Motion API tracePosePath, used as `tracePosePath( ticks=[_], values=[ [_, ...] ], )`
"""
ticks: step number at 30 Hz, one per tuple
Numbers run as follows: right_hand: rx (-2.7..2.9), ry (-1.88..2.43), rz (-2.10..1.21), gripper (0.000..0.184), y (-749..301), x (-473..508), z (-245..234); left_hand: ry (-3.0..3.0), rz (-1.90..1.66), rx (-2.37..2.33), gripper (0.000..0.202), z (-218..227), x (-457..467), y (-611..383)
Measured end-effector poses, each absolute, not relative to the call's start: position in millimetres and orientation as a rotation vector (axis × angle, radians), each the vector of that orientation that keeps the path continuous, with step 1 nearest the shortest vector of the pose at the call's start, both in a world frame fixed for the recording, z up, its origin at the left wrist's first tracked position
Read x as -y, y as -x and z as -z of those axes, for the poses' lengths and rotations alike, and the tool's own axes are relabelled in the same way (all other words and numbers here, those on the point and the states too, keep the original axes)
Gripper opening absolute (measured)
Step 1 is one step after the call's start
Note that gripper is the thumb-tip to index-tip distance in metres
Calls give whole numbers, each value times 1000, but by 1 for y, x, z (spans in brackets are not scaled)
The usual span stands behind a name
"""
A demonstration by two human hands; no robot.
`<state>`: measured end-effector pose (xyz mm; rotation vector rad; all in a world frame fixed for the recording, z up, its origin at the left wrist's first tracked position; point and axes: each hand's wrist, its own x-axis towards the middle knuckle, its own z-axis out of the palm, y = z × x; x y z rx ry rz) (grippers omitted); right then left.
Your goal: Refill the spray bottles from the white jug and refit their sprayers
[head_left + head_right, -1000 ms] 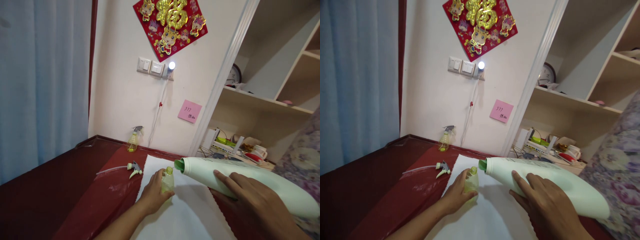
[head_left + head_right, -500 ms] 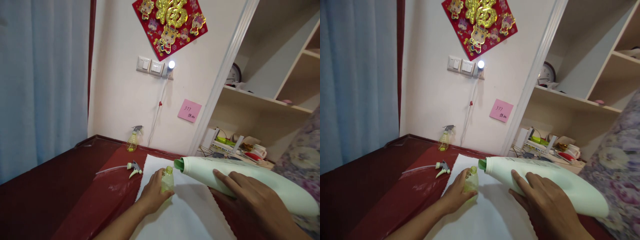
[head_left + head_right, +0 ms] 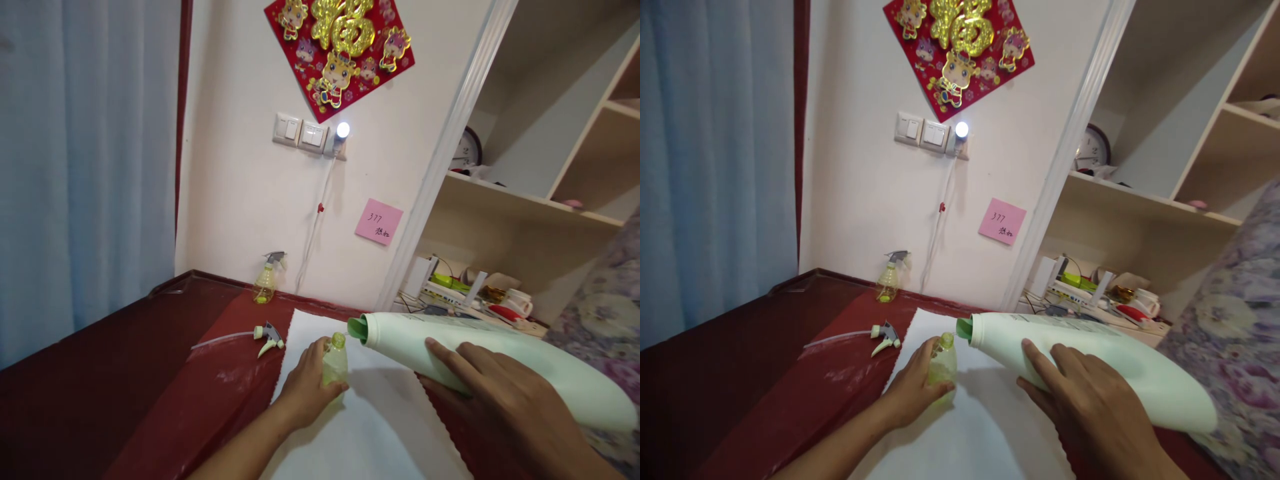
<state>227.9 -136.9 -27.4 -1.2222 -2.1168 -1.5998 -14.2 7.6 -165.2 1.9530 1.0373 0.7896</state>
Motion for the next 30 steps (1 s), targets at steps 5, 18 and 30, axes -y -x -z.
tracePosePath(
  ticks=[5,18,30],
  values=[
    [2152,1192,1611,36,-228,138,23,-1957,-790,-1039,80,165,-8,14],
    [2151,1208,1617,36,-231,136,24,-1957,-783,-1055,82,168,-9,14],
    [2118,1239,1594,34,-237,136,30,-1952,-799,-1044,82,167,-10,13]
  ],
)
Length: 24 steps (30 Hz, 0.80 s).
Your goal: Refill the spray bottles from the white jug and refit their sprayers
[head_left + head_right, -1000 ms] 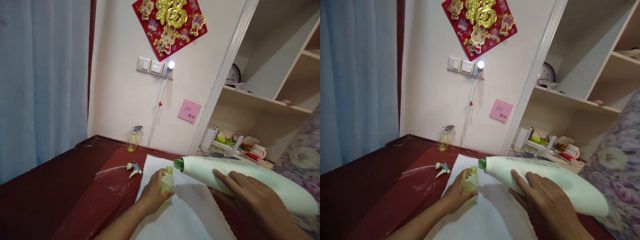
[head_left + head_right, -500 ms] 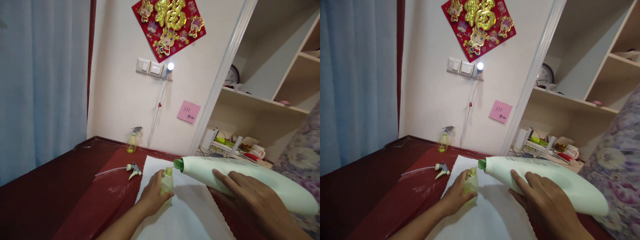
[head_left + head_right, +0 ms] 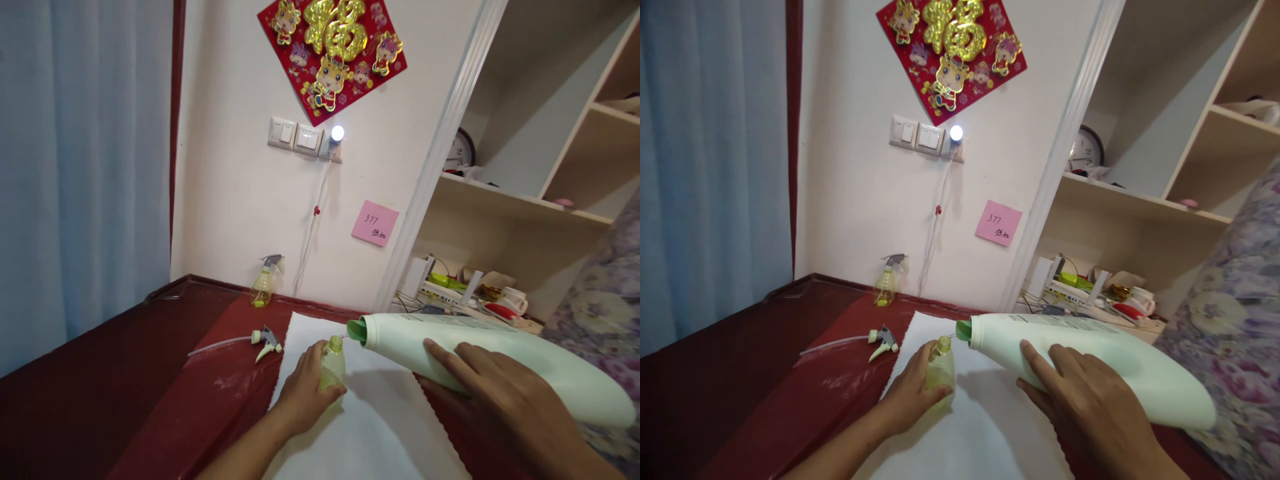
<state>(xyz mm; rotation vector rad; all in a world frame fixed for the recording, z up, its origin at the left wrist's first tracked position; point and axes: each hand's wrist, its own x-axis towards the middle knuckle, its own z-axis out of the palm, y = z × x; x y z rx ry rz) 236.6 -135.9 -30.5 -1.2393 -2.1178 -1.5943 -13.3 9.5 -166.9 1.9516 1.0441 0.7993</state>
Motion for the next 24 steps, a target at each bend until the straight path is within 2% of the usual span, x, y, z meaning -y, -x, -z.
tracePosePath(
  ticks=[6,24],
  values=[
    [2130,1204,1608,35,-235,136,26,-1936,-817,-1033,77,169,-10,13],
    [2140,1181,1673,34,-233,138,20,-1917,-849,-1022,80,171,-11,13]
  ],
)
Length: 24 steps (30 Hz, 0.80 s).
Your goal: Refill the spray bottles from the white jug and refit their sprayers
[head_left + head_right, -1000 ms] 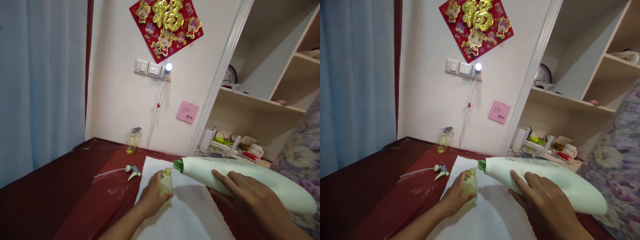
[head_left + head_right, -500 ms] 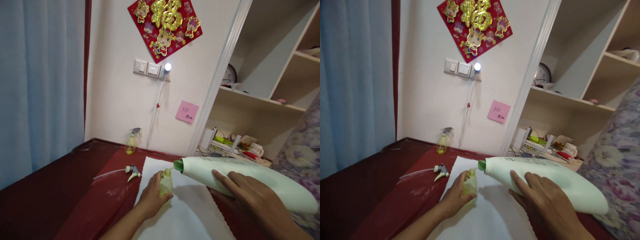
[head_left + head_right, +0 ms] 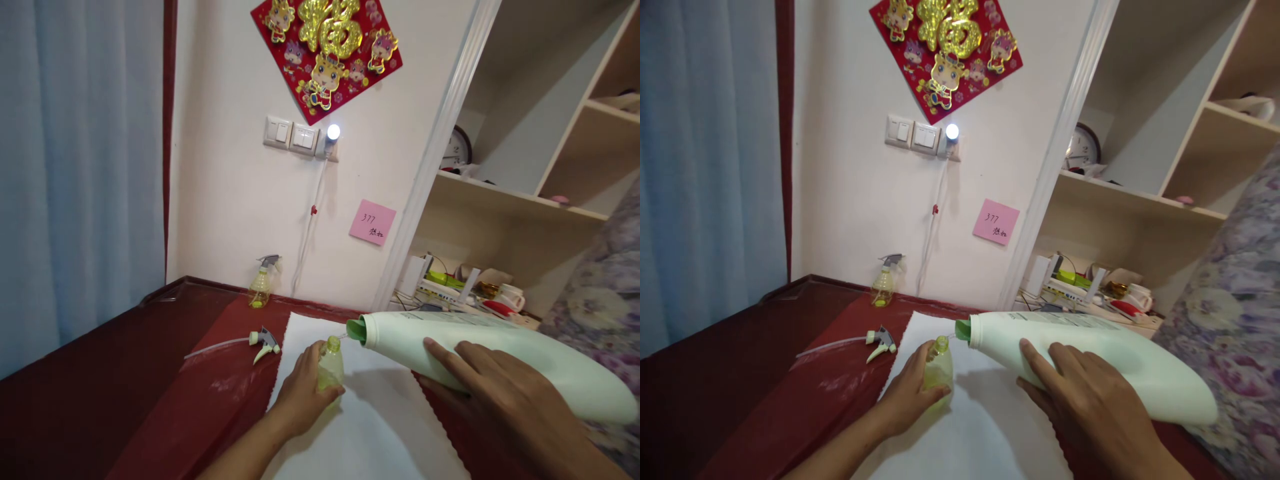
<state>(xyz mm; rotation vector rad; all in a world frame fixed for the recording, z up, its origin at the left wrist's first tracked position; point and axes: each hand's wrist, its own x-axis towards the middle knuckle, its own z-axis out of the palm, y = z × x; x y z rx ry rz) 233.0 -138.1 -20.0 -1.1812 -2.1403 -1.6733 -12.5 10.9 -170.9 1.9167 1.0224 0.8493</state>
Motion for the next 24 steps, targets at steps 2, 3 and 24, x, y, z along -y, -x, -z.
tracePosePath(
  ticks=[2,3,24],
  values=[
    [2141,1186,1666,34,-233,138,21,-1925,-847,-1017,80,172,-11,12],
    [2137,1189,1662,33,-234,138,21,-1927,-846,-1015,80,172,-11,11],
    [2109,1265,1524,32,-248,132,45,-1933,-803,-1027,80,169,-12,12]
  ],
)
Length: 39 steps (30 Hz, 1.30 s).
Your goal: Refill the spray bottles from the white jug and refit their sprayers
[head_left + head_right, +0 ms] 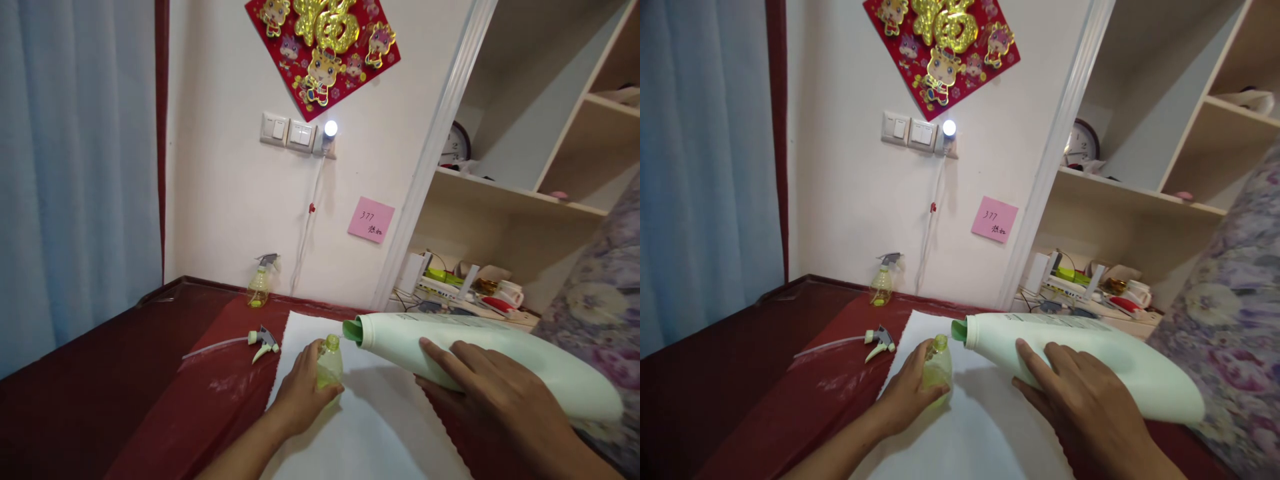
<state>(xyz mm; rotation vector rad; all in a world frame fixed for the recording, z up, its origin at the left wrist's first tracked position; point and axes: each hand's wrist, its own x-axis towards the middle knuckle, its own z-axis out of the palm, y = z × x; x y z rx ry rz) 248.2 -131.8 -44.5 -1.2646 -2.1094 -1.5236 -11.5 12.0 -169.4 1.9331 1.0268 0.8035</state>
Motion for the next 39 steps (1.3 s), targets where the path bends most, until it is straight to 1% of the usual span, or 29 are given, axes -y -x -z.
tracePosePath(
  ticks=[7,10,14,18,21,24,28,30,33,39],
  values=[
    [2085,1321,1437,32,-245,128,55,-1921,-854,-1023,76,168,-9,12],
    [2064,1310,1330,35,-245,125,58,-1922,-847,-1020,76,166,-9,12],
    [1982,1376,981,36,-250,120,59,-1924,-845,-1033,76,169,-10,13],
    [1698,1502,587,43,-256,112,54,-1908,-839,-1025,81,177,-14,13],
    [1448,1524,352,49,-256,103,50,-1897,-851,-1012,85,184,-18,14],
    [1224,1450,174,52,-253,88,51,-1869,-871,-994,86,188,-22,14],
    [993,1249,-86,59,-245,57,60,-1816,-848,-1011,87,187,-22,15],
    [924,1182,-147,61,-240,39,69,-1805,-844,-1022,87,187,-22,16],
    [878,1156,-159,60,-234,14,85,-1817,-838,-1017,88,191,-24,18],
    [860,1201,-197,58,-230,-14,119,-1884,-912,-1025,84,217,-37,22]
  ],
)
